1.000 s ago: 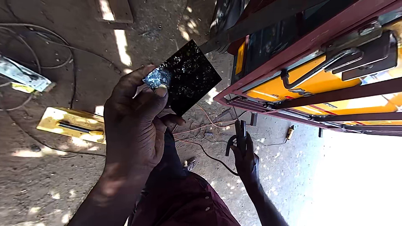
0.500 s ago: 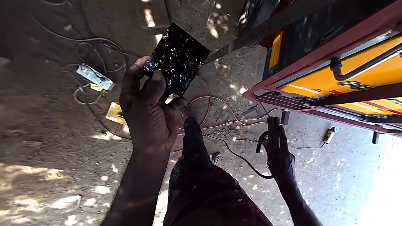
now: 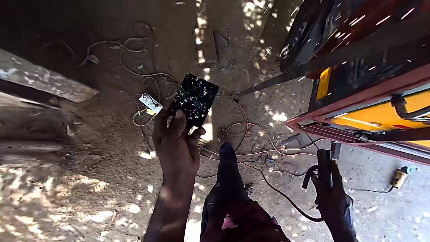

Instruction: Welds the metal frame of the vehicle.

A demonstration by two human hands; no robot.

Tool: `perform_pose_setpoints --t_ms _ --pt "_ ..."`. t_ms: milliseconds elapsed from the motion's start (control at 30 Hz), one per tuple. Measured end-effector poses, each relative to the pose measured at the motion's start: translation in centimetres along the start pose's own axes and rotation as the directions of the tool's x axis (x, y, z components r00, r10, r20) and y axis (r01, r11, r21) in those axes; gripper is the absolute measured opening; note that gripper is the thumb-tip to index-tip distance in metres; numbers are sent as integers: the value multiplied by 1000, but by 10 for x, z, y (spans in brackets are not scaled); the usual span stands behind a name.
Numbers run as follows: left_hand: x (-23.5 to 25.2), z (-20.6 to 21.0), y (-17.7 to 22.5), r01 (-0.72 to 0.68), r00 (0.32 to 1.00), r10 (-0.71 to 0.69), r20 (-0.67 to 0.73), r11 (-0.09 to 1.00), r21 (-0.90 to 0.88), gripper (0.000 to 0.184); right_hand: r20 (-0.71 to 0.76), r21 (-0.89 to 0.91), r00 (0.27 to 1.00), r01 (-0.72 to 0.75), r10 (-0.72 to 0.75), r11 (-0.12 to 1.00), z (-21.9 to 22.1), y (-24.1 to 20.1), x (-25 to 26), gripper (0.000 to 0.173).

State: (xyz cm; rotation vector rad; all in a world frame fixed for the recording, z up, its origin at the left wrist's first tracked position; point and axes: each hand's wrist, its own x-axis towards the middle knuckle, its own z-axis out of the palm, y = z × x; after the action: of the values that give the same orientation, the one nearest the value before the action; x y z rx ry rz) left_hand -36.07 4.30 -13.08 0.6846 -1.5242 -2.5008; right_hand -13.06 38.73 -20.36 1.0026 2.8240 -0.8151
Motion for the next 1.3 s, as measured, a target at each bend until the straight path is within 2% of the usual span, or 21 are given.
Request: perform_pose_setpoints --t_ms 100,233,333,400,500,567,600,767,933,1100,1300 --pt "-6 1 -3 20 1000 -20 0 1000 -9 33 25 57 1000 -20 19 998 -3 1 1 73" --pt "-10 -1 -3 37 999 -37 7 999 27 34 60 313 980 -198 188 929 -2 -5 0 74" --pt "-15 1 -8 62 997 -65 48 996 69 34 83 356 957 -290 279 888 -9 -2 3 73" --pt "-17 3 -11 56 996 -62 65 995 87 33 69 306 971 -239 229 922 -7 4 2 74" --pt "-19 10 -15 53 993 -62 100 995 89 34 17 11 1000 -11 10 1000 -2 10 -1 74" --pt "-22 15 -19 57 989 -66 136 996 70 35 23 -147 993 121 -119 982 0 9 -5 71" --pt "-23 18 -20 57 986 -67 152 996 72 36 26 -182 990 142 -139 973 3 9 -9 70" --pt "-33 32 -26 68 962 -76 261 997 38 38 14 -212 989 145 -146 966 5 1 -22 70" --pt "-42 47 -28 88 908 -59 415 995 -51 40 10 -227 990 141 -142 964 8 3 -17 70" --pt "-52 60 -29 104 858 -51 510 992 -77 44 7 -243 990 137 -140 960 12 7 -10 70" --pt "-65 68 -29 122 762 -58 646 991 -55 47 33 -204 992 129 -125 971 11 4 -8 72"
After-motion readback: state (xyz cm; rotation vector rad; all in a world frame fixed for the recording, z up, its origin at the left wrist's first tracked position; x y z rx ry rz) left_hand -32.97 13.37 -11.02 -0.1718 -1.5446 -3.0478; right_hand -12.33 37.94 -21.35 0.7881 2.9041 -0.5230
